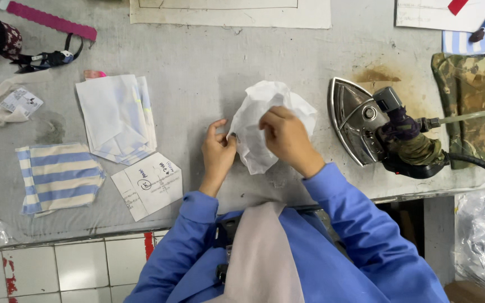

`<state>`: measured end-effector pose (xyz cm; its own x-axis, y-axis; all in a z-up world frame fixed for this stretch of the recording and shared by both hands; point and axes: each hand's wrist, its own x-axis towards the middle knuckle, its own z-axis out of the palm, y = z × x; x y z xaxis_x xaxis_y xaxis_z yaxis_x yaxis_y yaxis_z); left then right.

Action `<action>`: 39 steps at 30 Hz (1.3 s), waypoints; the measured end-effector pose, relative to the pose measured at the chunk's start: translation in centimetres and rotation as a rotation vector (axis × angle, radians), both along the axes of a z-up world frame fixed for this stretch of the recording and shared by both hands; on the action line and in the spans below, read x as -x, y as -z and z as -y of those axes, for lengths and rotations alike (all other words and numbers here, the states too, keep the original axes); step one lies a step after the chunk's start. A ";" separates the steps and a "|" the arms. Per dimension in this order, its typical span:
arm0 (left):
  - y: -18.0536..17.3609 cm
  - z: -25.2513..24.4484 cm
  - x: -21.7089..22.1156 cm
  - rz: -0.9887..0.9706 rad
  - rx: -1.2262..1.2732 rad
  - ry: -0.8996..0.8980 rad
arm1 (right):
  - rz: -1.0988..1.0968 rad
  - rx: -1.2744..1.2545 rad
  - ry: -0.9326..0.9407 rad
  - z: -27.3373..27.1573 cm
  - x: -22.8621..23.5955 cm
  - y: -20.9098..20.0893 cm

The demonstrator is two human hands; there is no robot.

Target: The person places a small piece of blue and white striped fabric on a work table, covers it with a white paper sheet, and irons it using a steam iron. They repeat this process for multiple fabric pieces, folding the paper and fabric between ironing cycles.

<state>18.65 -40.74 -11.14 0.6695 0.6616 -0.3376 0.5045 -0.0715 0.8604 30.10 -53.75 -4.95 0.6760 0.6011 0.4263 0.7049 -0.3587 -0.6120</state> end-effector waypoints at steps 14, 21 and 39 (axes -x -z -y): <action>-6.4 0.2 2.9 -0.144 0.006 0.350 | 0.074 0.692 -0.176 3.0 3.5 0.3; -5.5 -1.1 5.6 -0.155 0.001 0.368 | 0.101 0.698 -0.151 8.1 7.6 3.3; -1.8 -0.6 -5.9 -0.068 -0.970 0.593 | -0.006 0.526 0.143 -0.3 -2.5 4.7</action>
